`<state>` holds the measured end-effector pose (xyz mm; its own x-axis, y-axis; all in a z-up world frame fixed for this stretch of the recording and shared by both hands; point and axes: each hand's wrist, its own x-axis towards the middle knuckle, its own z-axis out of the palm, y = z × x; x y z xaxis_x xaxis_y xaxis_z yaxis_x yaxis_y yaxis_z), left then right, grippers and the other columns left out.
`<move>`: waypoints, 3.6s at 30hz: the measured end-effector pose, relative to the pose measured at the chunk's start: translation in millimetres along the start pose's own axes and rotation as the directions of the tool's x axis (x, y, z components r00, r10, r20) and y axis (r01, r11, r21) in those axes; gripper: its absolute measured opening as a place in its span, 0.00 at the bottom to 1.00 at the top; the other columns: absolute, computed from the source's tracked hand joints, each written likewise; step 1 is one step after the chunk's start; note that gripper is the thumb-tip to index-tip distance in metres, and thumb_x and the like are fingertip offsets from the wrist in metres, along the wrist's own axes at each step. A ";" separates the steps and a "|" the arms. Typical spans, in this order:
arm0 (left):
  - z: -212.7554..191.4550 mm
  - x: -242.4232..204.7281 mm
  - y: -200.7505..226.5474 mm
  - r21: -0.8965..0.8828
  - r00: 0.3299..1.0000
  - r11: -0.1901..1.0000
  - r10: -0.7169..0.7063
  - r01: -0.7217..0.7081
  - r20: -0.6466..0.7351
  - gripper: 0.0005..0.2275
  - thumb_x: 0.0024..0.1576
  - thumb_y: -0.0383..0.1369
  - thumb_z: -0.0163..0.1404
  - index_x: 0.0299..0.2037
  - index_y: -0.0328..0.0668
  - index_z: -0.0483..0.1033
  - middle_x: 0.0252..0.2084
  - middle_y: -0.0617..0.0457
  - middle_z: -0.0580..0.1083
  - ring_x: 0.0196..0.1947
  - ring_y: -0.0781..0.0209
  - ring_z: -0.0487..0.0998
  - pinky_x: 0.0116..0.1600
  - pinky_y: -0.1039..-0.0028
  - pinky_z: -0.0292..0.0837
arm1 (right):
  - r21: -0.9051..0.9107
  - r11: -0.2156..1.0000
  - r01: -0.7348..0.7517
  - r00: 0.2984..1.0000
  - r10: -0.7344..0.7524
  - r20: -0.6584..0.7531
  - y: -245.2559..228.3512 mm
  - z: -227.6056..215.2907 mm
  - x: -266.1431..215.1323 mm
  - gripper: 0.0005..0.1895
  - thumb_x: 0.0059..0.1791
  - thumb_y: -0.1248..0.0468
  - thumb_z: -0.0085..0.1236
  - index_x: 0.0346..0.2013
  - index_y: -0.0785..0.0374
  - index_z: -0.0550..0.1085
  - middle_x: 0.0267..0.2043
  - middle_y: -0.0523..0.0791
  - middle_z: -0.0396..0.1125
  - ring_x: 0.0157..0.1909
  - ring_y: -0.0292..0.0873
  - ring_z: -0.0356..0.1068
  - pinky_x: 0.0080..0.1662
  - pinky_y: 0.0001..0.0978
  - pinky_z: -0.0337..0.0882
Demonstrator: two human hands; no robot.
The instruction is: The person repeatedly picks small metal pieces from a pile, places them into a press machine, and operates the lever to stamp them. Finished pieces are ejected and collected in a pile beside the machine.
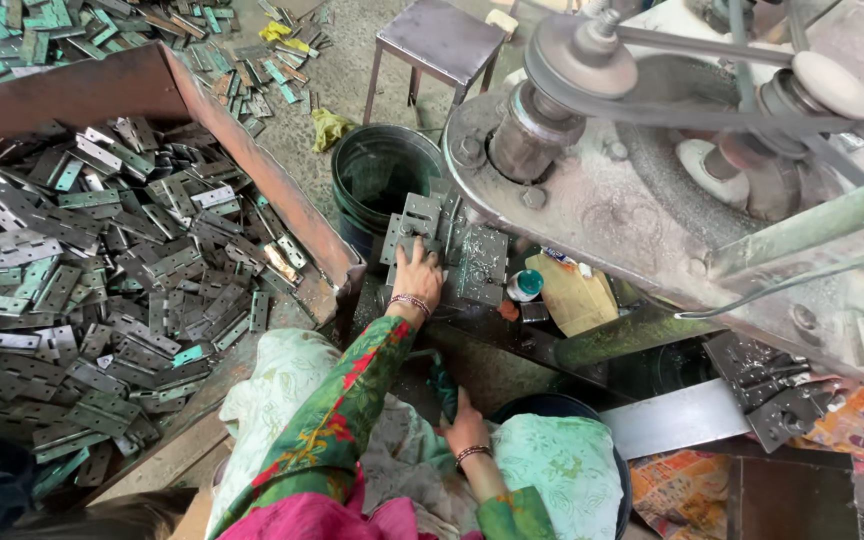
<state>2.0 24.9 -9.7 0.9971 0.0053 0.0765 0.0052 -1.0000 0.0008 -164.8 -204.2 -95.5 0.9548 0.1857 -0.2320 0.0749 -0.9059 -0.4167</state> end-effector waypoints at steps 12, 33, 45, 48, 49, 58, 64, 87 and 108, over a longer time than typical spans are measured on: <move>-14.1 29.8 0.4 0.032 0.999 0.999 0.002 -0.003 0.038 0.18 0.65 0.40 0.37 0.58 0.47 0.77 0.66 0.55 0.67 0.75 0.40 0.48 0.68 0.32 0.44 | -0.079 0.997 0.003 1.000 -0.003 -0.001 -4.0 -7.6 -5.2 0.39 0.46 0.54 0.62 0.68 0.55 0.57 0.43 0.59 0.73 0.44 0.64 0.74 0.44 0.57 0.75; -19.6 -48.5 0.7 0.017 0.982 0.984 0.174 -0.176 0.076 0.17 0.64 0.39 0.39 0.50 0.45 0.81 0.63 0.50 0.70 0.75 0.39 0.49 0.71 0.37 0.45 | -0.103 0.994 -0.045 0.988 0.059 0.141 -45.2 -86.8 -5.7 0.35 0.44 0.56 0.65 0.62 0.59 0.61 0.44 0.61 0.73 0.49 0.65 0.73 0.51 0.55 0.74; -3.5 -76.0 -4.8 0.184 0.941 0.951 0.284 -0.250 -0.185 0.16 0.57 0.37 0.45 0.52 0.46 0.79 0.62 0.49 0.69 0.70 0.42 0.56 0.68 0.43 0.50 | -0.109 0.992 -0.067 0.985 0.083 0.154 -57.2 -95.6 -16.7 0.36 0.45 0.55 0.64 0.64 0.58 0.61 0.47 0.60 0.73 0.52 0.63 0.73 0.52 0.53 0.73; -17.2 -81.5 -4.3 0.164 0.943 0.950 0.292 -0.266 -0.159 0.14 0.58 0.36 0.46 0.50 0.45 0.79 0.59 0.49 0.71 0.68 0.44 0.60 0.68 0.46 0.53 | -0.136 0.989 -0.057 0.981 0.082 0.179 -56.0 -96.8 -13.0 0.36 0.45 0.51 0.64 0.63 0.59 0.62 0.48 0.59 0.73 0.53 0.62 0.73 0.53 0.53 0.73; -22.5 -84.0 -3.4 0.136 0.940 0.957 0.281 -0.258 -0.196 0.14 0.58 0.36 0.46 0.49 0.45 0.80 0.58 0.50 0.72 0.67 0.46 0.61 0.68 0.48 0.54 | -0.146 0.988 -0.053 0.979 0.080 0.189 -53.8 -97.2 -10.1 0.35 0.46 0.49 0.64 0.62 0.59 0.63 0.49 0.59 0.73 0.53 0.62 0.73 0.53 0.53 0.73; -10.0 -76.2 -15.5 -0.817 0.908 0.563 -0.266 -0.127 -0.325 0.11 0.54 0.35 0.60 0.40 0.35 0.83 0.41 0.47 0.79 0.46 0.47 0.77 0.51 0.62 0.71 | 0.287 0.929 0.233 0.952 -0.157 -0.262 -36.4 -106.4 80.0 0.24 0.46 0.58 0.66 0.55 0.59 0.73 0.42 0.49 0.78 0.38 0.45 0.79 0.44 0.38 0.77; 4.5 -44.0 -10.1 -0.988 0.986 -0.135 -0.157 -0.080 -0.058 0.12 0.55 0.35 0.57 0.44 0.35 0.82 0.39 0.47 0.82 0.43 0.41 0.79 0.49 0.61 0.74 | 0.845 0.455 0.281 0.934 0.070 -0.349 -56.8 -115.0 124.0 0.15 0.49 0.68 0.65 0.49 0.65 0.77 0.40 0.45 0.75 0.34 0.33 0.75 0.33 0.30 0.75; -13.6 -23.9 7.9 -0.062 0.998 0.998 0.023 -0.027 -0.056 0.19 0.67 0.43 0.36 0.51 0.47 0.81 0.64 0.54 0.70 0.73 0.42 0.53 0.70 0.36 0.44 | -0.162 0.983 -0.083 0.969 0.118 0.218 -44.0 -83.8 6.4 0.42 0.45 0.52 0.63 0.71 0.52 0.56 0.48 0.60 0.73 0.51 0.63 0.73 0.52 0.54 0.73; -11.1 18.6 0.5 -0.020 1.000 1.000 -0.021 0.021 -0.022 0.18 0.65 0.40 0.37 0.54 0.48 0.79 0.65 0.56 0.69 0.75 0.40 0.49 0.70 0.32 0.42 | -0.108 0.992 -0.062 0.993 0.072 0.095 -1.2 -25.6 6.2 0.41 0.47 0.51 0.63 0.71 0.54 0.57 0.45 0.60 0.73 0.46 0.63 0.75 0.45 0.54 0.77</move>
<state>19.8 24.5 2.8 0.9948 0.0267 0.0983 0.0246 -0.9995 0.0220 -151.6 -211.7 -73.9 0.9260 0.1550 -0.3441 0.0461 -0.9514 -0.3045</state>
